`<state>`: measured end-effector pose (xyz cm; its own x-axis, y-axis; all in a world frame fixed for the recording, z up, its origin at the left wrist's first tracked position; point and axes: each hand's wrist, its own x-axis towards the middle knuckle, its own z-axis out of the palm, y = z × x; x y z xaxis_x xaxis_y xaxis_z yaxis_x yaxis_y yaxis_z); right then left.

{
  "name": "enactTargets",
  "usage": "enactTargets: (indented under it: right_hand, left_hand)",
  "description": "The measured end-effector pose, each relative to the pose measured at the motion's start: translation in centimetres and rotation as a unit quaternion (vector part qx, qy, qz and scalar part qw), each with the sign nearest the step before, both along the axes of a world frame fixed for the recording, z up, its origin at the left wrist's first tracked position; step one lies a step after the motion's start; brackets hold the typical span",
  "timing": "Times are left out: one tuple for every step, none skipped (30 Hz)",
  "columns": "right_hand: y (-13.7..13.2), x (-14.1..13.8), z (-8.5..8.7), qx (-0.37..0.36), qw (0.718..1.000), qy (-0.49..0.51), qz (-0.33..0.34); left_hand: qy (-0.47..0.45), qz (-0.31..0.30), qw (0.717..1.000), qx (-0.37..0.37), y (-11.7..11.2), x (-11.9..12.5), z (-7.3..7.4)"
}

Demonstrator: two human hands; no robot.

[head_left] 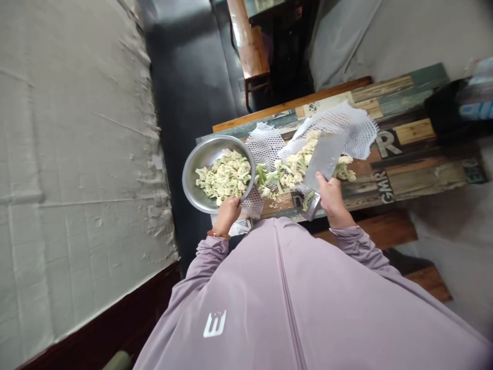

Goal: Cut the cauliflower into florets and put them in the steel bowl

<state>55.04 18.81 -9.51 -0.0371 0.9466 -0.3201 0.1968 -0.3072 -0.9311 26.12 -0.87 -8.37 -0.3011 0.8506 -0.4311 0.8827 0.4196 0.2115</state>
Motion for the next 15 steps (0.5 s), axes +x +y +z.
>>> enactTargets:
  right_hand:
    - [0.0,0.8,-0.2,-0.005,1.0,-0.003,-0.011]
    - [0.1,1.8,-0.4,-0.012,1.0,-0.009,-0.015]
    - [0.2,2.8,-0.5,-0.021,1.0,-0.018,-0.01]
    - [0.4,3.8,-0.7,-0.033,0.999,-0.028,0.009]
    - [0.5,4.9,-0.9,-0.045,0.998,-0.038,0.038]
    - [0.6,6.0,-1.1,-0.056,0.995,-0.048,0.074]
    - [0.6,7.0,-1.3,-0.064,0.99,-0.058,0.114]
    - [0.6,7.9,-1.6,-0.071,0.983,-0.067,0.155]
    - [0.4,8.7,-2.0,-0.076,0.976,-0.075,0.192]
    - [0.2,9.2,-2.5,-0.078,0.968,-0.085,0.223]
    - [-0.1,9.5,-3.0,-0.078,0.961,-0.095,0.247]
    - [-0.5,9.5,-3.5,-0.075,0.955,-0.104,0.266]
    - [-1.0,9.4,-4.1,-0.066,0.949,-0.111,0.289]
    - [-1.6,9.1,-4.6,-0.052,0.942,-0.114,0.31]
    - [-2.1,8.7,-5.1,-0.037,0.934,-0.115,0.336]
  left_hand:
    - [0.001,-0.009,1.0,0.001,0.1,0.0,0.3]
    - [0.009,-0.011,1.0,0.002,0.2,0.0,0.6]
    - [0.015,-0.015,1.0,0.002,0.3,0.2,0.8]
    - [0.019,-0.018,1.0,0.0,0.4,0.6,0.9]
    - [0.02,-0.021,1.0,-0.007,0.6,1.0,0.9]
    - [0.018,-0.023,0.999,-0.016,0.7,1.6,0.8]
    - [0.015,-0.024,0.999,-0.027,0.9,2.2,0.6]
    - [0.011,-0.022,0.999,-0.037,1.0,2.8,0.3]
    - [0.01,-0.016,0.999,-0.045,1.1,3.4,-0.1]
    - [0.01,-0.007,0.999,-0.049,1.2,3.8,-0.4]
    - [0.01,0.003,0.999,-0.048,1.3,4.1,-0.7]
    - [0.005,0.012,0.999,-0.045,1.3,4.3,-1.0]
    - [-0.005,0.02,0.999,-0.038,1.4,4.2,-1.2]
    - [-0.023,0.029,0.999,-0.026,1.5,4.1,-1.3]
    - [-0.046,0.041,0.998,-0.009,1.7,3.9,-1.4]
